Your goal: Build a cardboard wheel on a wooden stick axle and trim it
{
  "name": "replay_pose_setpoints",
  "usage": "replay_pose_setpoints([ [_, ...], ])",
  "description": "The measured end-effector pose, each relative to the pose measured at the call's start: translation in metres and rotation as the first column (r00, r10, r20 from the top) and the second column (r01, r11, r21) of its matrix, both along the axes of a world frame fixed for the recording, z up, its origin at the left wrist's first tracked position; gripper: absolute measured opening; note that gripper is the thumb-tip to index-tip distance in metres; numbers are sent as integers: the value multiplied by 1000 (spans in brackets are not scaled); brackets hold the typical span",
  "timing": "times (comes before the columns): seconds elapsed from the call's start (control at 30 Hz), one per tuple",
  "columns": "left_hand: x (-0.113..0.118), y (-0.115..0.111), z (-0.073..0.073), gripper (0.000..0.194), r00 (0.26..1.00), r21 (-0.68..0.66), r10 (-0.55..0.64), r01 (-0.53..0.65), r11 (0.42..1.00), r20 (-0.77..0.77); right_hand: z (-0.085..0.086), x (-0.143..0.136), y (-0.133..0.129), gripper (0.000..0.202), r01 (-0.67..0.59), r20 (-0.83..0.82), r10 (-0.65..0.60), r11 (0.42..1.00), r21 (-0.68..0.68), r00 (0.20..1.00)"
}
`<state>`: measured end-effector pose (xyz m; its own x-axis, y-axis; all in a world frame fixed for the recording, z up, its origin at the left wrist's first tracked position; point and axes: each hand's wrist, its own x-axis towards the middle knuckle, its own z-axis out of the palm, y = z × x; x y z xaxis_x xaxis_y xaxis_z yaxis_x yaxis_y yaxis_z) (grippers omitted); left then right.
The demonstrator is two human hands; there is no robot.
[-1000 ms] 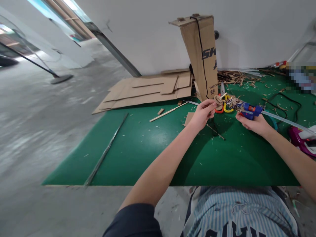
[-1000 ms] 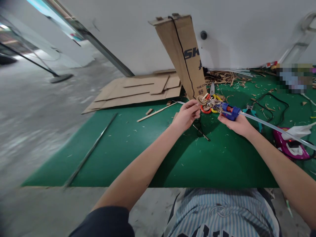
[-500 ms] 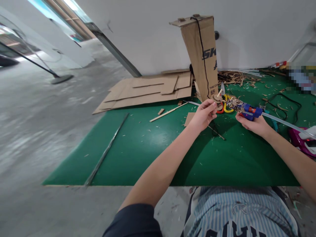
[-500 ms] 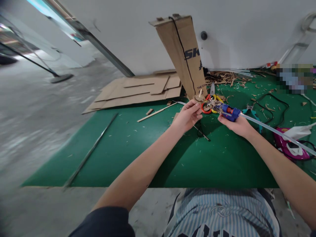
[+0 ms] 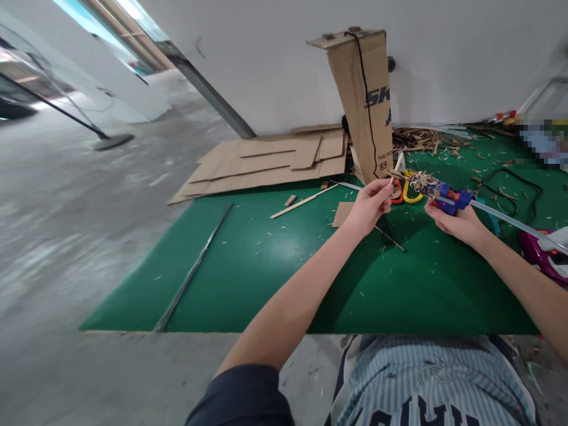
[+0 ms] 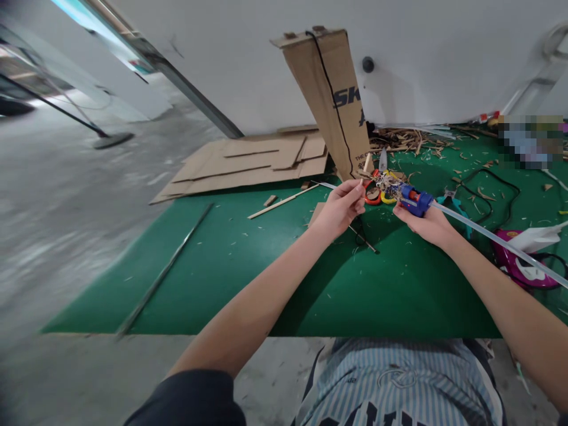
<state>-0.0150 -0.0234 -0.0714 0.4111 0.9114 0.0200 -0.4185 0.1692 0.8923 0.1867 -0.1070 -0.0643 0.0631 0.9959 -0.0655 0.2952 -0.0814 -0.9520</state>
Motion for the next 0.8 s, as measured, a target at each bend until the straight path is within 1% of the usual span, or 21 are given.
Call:
replay_pose_setpoints([
  [0.1, 1, 1, 0, 17, 998, 31, 32, -30, 999, -60, 1, -1, 0, 52, 13, 4, -13, 1000, 2, 1000],
  [0.2, 1, 1, 2, 18, 996, 1, 39, -39, 999, -79, 1, 0, 0, 50, 11, 2, -11, 1000, 6, 1000],
  [0.33, 0, 1, 3, 15, 998, -64, 29, -32, 997, -58, -3, 2, 1, 47, 11, 43, -12, 1000, 11, 999],
  [0.47, -1, 1, 3, 16, 1000, -93, 2, -4, 996, -25, -3, 2, 2, 44, -8, 34, 7, 1000, 14, 999],
  [0.63, -2, 1, 3, 22, 1000, -62, -19, 18, 998, -11, -1, 1, 1, 43, -5, 45, 5, 1000, -7, 999],
  [0.8, -2, 1, 3, 30, 1000, -4, 4, -4, 1000, 15, -1, 1, 1, 45, -10, 73, 9, 1000, 5, 997],
])
